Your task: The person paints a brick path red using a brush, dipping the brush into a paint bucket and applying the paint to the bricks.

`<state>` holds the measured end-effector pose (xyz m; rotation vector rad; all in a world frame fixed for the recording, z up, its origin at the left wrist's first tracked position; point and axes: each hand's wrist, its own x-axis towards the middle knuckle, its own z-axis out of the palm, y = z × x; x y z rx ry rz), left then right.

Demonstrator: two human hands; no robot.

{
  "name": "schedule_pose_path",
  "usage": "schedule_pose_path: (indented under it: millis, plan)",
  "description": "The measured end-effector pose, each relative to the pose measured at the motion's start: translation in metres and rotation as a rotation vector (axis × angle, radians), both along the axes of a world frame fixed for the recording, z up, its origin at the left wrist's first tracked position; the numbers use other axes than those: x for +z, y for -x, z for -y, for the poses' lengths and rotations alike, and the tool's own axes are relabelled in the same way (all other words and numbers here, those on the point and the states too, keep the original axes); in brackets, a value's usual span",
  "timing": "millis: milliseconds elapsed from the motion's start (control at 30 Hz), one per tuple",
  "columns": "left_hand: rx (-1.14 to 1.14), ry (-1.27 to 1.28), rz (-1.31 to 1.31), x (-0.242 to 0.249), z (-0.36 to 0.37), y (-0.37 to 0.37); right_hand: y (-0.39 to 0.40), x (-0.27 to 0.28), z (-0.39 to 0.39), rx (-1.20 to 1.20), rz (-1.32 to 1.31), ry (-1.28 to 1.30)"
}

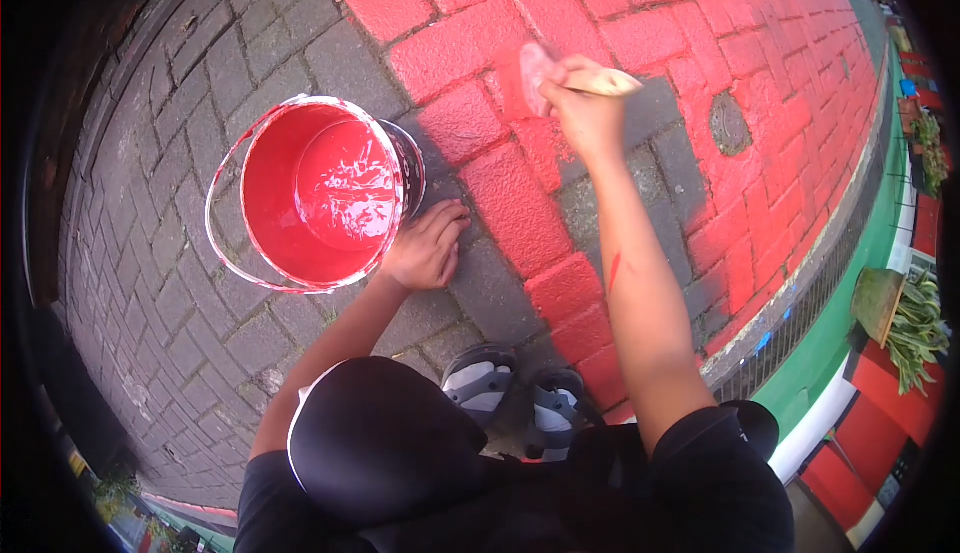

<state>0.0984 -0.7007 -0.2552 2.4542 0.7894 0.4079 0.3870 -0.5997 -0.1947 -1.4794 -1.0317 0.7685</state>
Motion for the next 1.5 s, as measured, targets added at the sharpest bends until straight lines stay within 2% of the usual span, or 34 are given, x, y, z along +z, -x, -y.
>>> schedule_pose_path:
  millis: [33,67,133,200,267,333,400,467,533,567,600,700,867,933,967,1033,1100,1133,1167,1200,1267,1333,1400,1467,1500]
  plan:
    - [-0.001,-0.001,-0.001,0.000,0.000,0.000,0.001,0.002,-0.003,0.039,-0.208,0.067]
    - [-0.003,-0.003,0.001,0.000,0.000,0.000,-0.007,-0.003,-0.004,0.036,-0.209,0.067]
    - [-0.005,-0.002,0.005,0.000,-0.001,0.001,-0.030,-0.015,-0.003,-0.127,-0.016,0.126]
    - [-0.003,-0.008,-0.001,0.000,0.000,0.000,-0.037,-0.004,-0.002,-0.116,0.004,0.168]
    - [-0.008,-0.003,0.008,-0.001,0.002,-0.001,-0.025,0.015,-0.007,-0.021,0.080,0.122]
    - [0.000,-0.007,0.012,0.000,0.000,0.000,-0.006,0.027,-0.010,0.075,0.036,0.023]
    - [-0.011,0.012,0.018,0.000,0.000,0.001,0.004,0.034,-0.012,0.138,0.292,0.185]
    - [-0.013,0.013,0.022,0.000,0.001,0.002,-0.027,0.014,-0.023,0.134,0.322,0.240]
    - [-0.012,0.005,0.030,0.000,0.000,0.002,-0.043,0.011,-0.031,0.002,0.311,0.254]
    - [-0.012,0.005,0.025,0.001,0.000,0.002,-0.052,0.015,-0.034,0.021,0.443,0.272]
    - [-0.015,0.003,0.022,0.001,0.000,0.001,-0.052,0.018,-0.033,0.018,0.444,0.271]
    - [-0.009,-0.015,-0.007,0.000,0.000,0.000,-0.050,0.015,-0.024,0.245,0.179,0.233]
    - [-0.004,-0.030,0.006,-0.002,0.001,0.000,-0.086,-0.008,-0.014,0.133,0.180,0.182]
    - [-0.003,-0.024,0.005,-0.004,0.001,0.002,-0.084,0.015,-0.003,-0.020,0.376,0.084]
    - [0.004,-0.017,0.002,-0.005,0.001,0.002,-0.074,0.023,0.008,-0.019,0.278,0.103]
    - [0.004,-0.009,0.003,-0.005,0.001,0.001,-0.045,0.013,0.032,0.162,0.462,0.033]
    - [0.001,0.012,0.003,-0.002,0.001,0.000,-0.010,0.032,0.071,0.517,0.984,0.119]
    - [-0.001,0.011,0.006,-0.002,0.000,0.000,-0.004,0.001,0.088,0.504,1.041,-0.049]
    - [-0.004,0.013,0.013,-0.002,0.000,-0.001,0.005,-0.001,0.099,0.456,0.909,-0.052]
    - [-0.005,0.016,0.018,-0.001,0.001,-0.001,0.003,0.002,0.103,0.455,0.910,-0.051]
    - [-0.010,0.023,0.017,-0.001,0.001,0.000,-0.004,0.009,0.111,0.458,0.559,0.071]
    - [-0.013,0.029,0.019,-0.002,0.001,-0.001,-0.006,0.022,0.100,0.289,0.054,-0.004]
    - [-0.010,0.030,0.010,-0.001,0.002,-0.001,-0.039,0.013,0.085,0.194,0.115,0.313]
    - [-0.015,0.033,0.014,-0.002,0.002,0.000,-0.081,-0.011,0.070,0.059,-0.143,0.440]
    - [-0.015,0.036,0.019,-0.002,0.001,0.000,-0.100,-0.012,0.067,0.057,-0.142,0.438]
